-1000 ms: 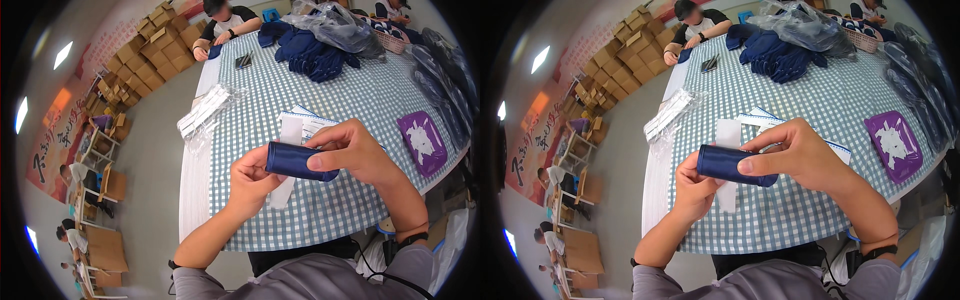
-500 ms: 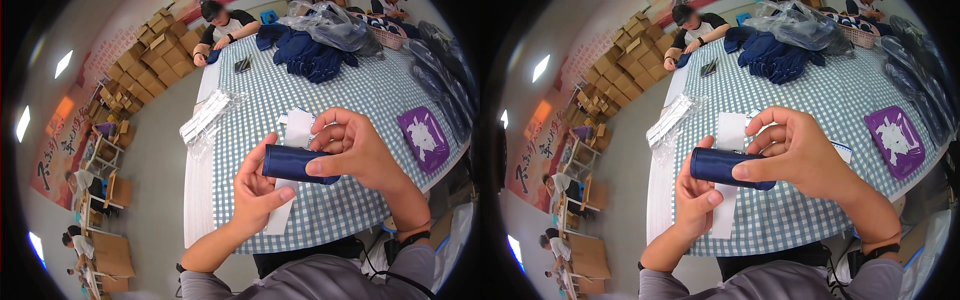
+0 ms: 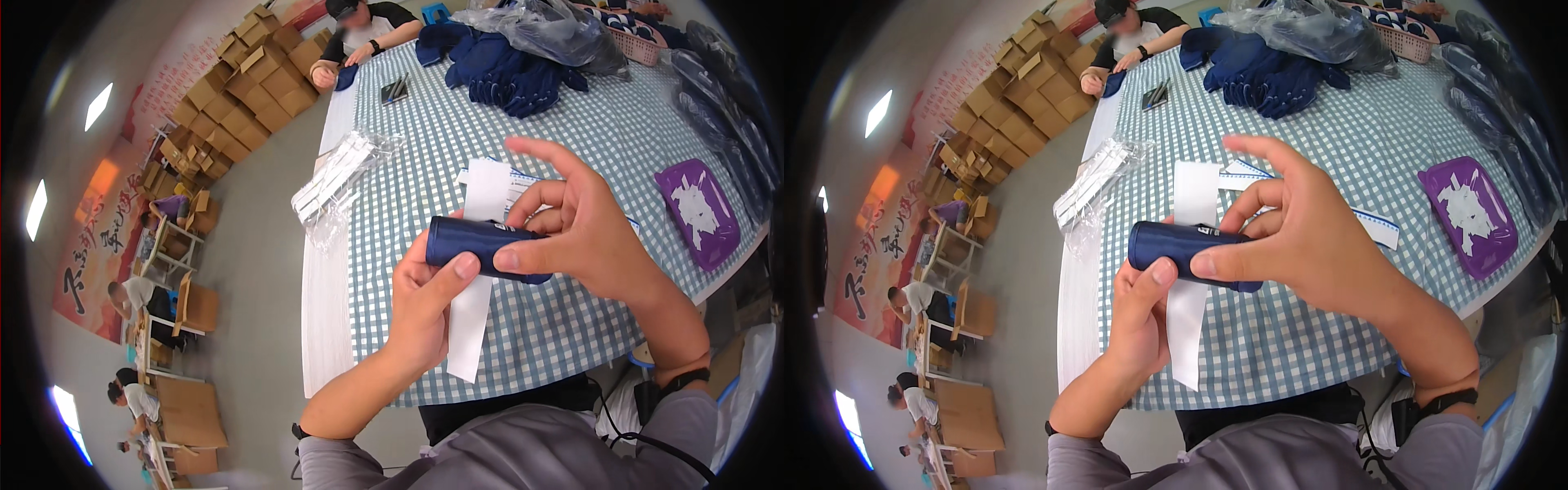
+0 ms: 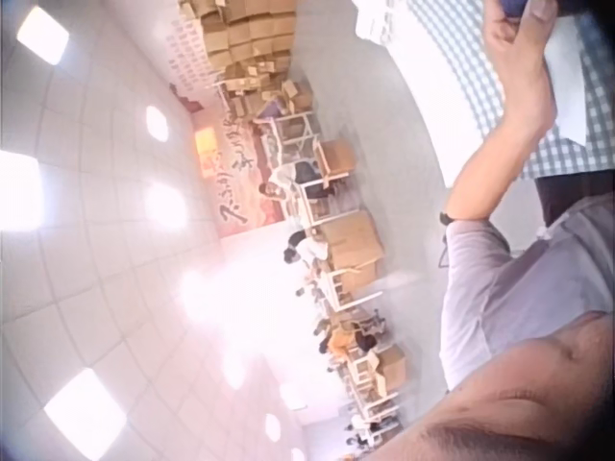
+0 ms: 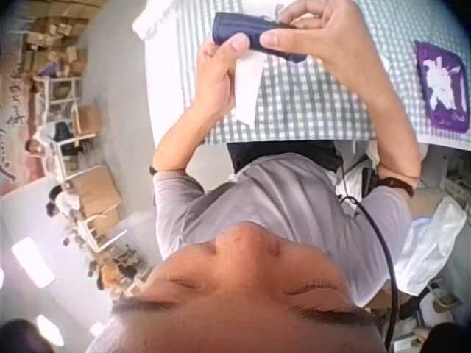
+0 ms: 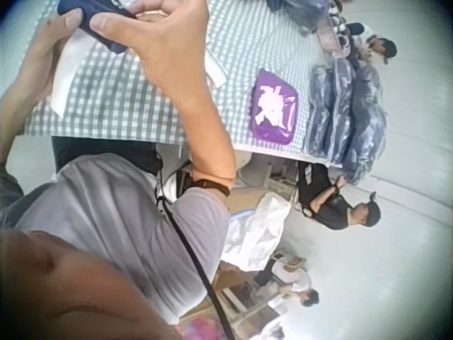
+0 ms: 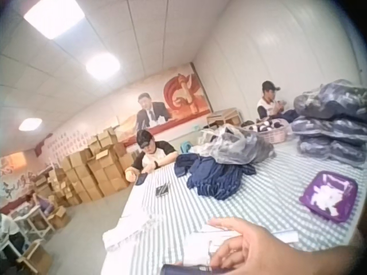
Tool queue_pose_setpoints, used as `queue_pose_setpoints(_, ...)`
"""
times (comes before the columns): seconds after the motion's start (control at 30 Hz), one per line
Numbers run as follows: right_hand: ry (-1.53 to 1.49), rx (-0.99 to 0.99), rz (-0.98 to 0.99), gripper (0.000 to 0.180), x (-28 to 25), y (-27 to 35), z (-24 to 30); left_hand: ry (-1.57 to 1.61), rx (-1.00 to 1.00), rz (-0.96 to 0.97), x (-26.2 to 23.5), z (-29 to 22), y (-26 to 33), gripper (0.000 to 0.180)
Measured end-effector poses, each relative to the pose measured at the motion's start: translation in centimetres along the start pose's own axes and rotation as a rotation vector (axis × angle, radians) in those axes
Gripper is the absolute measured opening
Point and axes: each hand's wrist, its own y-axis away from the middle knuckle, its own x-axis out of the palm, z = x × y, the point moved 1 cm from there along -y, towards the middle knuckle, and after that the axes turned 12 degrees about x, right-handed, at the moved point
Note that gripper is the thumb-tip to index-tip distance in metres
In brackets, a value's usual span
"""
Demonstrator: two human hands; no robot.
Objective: Folding blue shoe inserts and securing them with paper labels.
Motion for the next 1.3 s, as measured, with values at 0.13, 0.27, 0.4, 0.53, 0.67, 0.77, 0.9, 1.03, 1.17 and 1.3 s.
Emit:
queue_pose_setpoints(0.13,0.048,-0.039,-0.065,0.126,-0.2,-0.2,-0.1,0.014,-0.037,0.022,-0.1,-0.2,-0.1,0.058)
queue_pose_setpoints(0.27,0.09,-0.009,-0.073,0.128,0.0,0.0,0.2,0.022,-0.087,0.054,-0.6,0.1,0.1,0.054)
queue_pose_setpoints(0.4,0.126,-0.05,-0.103,0.126,0.0,0.0,0.0,0.029,-0.021,0.034,-0.1,0.2,0.0,0.053)
queue_pose_setpoints(0.53,0.121,-0.035,-0.101,0.125,-0.2,-0.1,-0.1,0.058,-0.03,0.043,-0.1,0.6,-0.3,0.051)
queue_pose_setpoints(0.67,0.156,-0.059,-0.145,0.126,-0.1,-0.2,-0.5,0.05,-0.075,0.054,-0.7,0.7,-0.2,0.047)
queue_pose_setpoints(0.77,0.164,-0.052,-0.164,0.125,-0.1,-0.1,-0.4,0.057,-0.097,0.047,-0.4,0.8,-0.3,0.043)
queue_pose_setpoints(0.9,0.211,-0.057,-0.168,0.124,-0.2,0.0,-0.4,0.069,-0.046,0.057,-0.6,1.2,-0.4,0.044)
queue_pose_setpoints(1.03,0.258,-0.084,-0.175,0.124,-0.4,-0.2,-0.3,0.111,-0.071,0.025,-0.4,1.4,-0.4,0.045)
queue_pose_setpoints(1.17,0.192,-0.013,-0.15,0.125,-0.3,-0.3,-0.4,0.085,-0.089,-0.027,-0.7,1.7,0.0,0.048)
queue_pose_setpoints(1.3,0.19,0.011,-0.143,0.125,-0.2,-0.2,-0.1,0.071,-0.072,-0.018,-0.6,1.7,-0.1,0.048)
